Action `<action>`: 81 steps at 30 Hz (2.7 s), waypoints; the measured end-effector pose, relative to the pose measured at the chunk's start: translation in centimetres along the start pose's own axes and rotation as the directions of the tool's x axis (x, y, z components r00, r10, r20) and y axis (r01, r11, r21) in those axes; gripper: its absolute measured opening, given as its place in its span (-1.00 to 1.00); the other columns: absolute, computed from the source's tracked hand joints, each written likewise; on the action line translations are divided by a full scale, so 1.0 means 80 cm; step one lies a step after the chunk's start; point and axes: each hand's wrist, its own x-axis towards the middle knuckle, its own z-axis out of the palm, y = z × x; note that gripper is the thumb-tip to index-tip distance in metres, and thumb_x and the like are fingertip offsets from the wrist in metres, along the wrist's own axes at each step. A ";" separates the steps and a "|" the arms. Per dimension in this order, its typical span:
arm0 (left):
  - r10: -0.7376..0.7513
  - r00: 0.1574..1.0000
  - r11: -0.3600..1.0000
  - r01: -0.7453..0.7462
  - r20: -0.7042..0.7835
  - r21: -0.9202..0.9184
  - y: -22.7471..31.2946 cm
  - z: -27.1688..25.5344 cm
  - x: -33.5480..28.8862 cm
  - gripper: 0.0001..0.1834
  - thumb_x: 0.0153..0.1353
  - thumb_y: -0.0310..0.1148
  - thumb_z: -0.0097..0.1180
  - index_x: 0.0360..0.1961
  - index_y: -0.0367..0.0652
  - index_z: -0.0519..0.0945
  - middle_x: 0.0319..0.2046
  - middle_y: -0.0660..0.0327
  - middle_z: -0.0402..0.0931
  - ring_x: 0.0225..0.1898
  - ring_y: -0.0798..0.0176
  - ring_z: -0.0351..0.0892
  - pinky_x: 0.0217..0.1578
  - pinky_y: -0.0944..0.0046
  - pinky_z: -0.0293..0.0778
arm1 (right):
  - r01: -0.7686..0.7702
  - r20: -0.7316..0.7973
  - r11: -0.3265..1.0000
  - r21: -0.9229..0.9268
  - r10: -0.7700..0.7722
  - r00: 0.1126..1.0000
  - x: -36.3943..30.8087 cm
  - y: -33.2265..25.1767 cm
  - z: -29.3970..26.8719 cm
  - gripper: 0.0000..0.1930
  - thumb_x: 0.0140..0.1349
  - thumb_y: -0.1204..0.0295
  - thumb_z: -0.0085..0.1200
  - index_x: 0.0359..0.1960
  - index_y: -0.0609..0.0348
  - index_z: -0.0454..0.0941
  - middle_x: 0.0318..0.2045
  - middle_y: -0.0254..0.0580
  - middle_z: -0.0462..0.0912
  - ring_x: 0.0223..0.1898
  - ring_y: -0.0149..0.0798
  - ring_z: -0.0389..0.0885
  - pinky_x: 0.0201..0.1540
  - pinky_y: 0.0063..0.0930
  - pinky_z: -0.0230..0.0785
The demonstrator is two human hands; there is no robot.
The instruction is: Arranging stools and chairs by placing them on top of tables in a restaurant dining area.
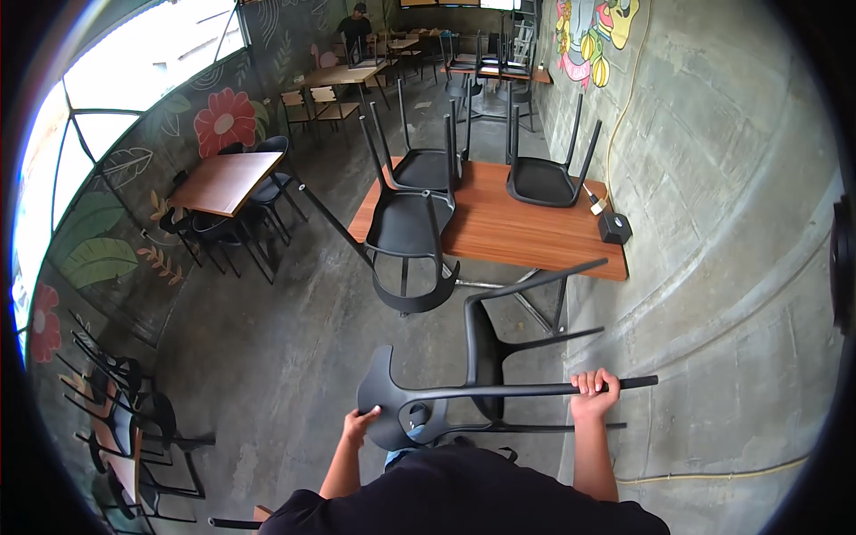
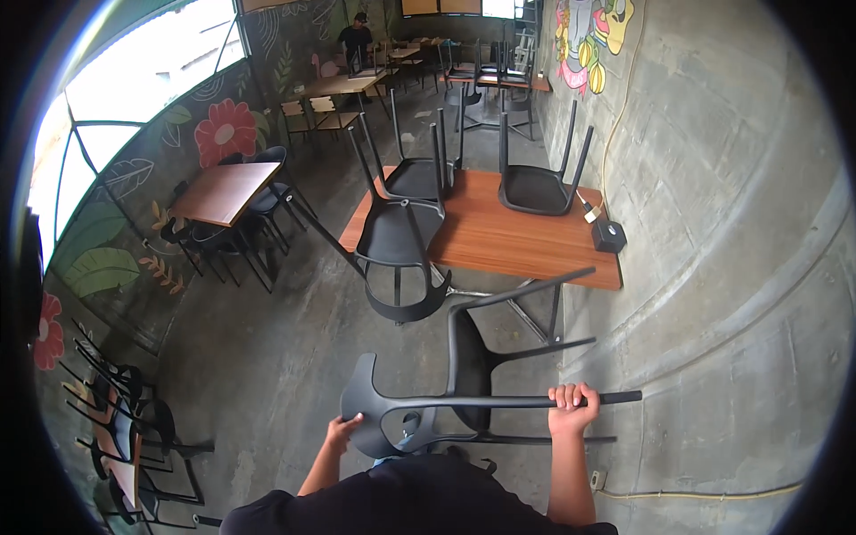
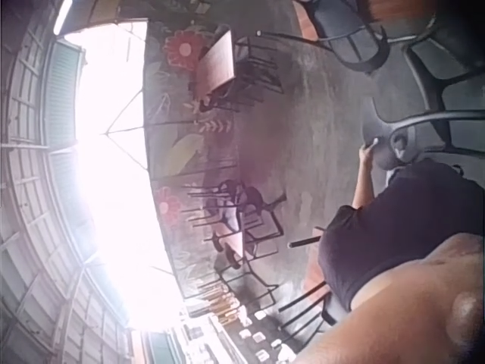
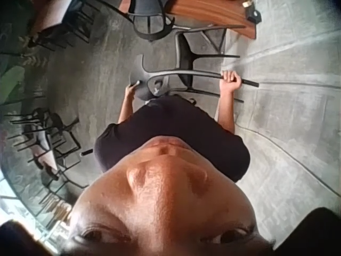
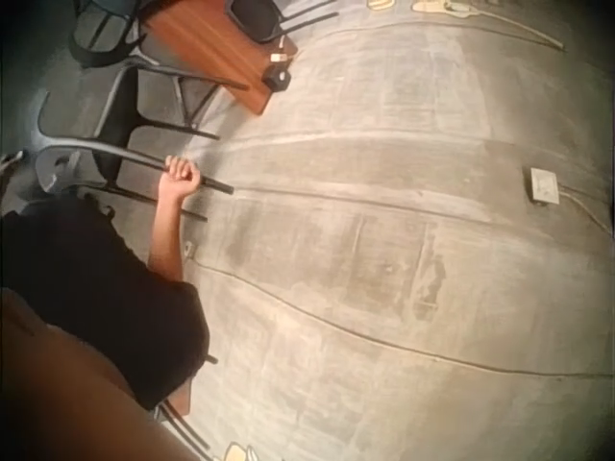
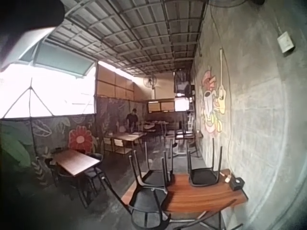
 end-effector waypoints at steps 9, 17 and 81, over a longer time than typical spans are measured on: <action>0.309 0.927 0.896 -0.359 0.213 0.262 0.121 -0.037 -0.074 -0.59 -0.12 -0.21 0.44 -0.33 -0.30 0.64 -0.49 0.22 0.59 -0.42 0.31 0.54 -0.37 0.25 0.44 | -0.111 -0.657 0.977 0.183 0.205 0.725 0.020 0.054 -0.290 -0.76 0.10 0.28 0.05 -0.57 0.03 0.27 -0.65 -0.37 0.31 -0.56 -0.30 0.35 -0.33 -0.27 0.29; 0.494 0.622 0.469 -0.779 0.607 0.416 0.191 0.049 -0.053 -0.56 -0.11 -0.12 0.37 -0.61 -0.32 0.50 -0.71 0.04 0.34 -0.62 0.25 0.33 -0.53 0.15 0.30 | -0.713 -0.864 0.693 -0.103 0.293 0.410 -0.023 0.135 -0.364 -0.70 0.11 0.19 0.00 -0.18 0.04 0.41 -0.39 -0.19 0.48 -0.36 -0.20 0.49 -0.40 -0.19 0.35; -0.046 0.973 0.977 -0.003 0.228 0.212 0.252 0.238 0.141 -0.72 0.26 -0.31 0.03 -0.04 -0.17 0.48 -0.31 0.18 0.53 -0.47 0.30 0.52 -0.43 0.31 0.49 | -0.736 -0.594 0.622 -0.267 0.496 0.634 0.307 0.129 -0.389 -0.88 -0.18 0.41 0.09 -0.56 0.14 0.49 -0.53 -0.23 0.48 -0.41 -0.20 0.43 0.02 0.13 0.23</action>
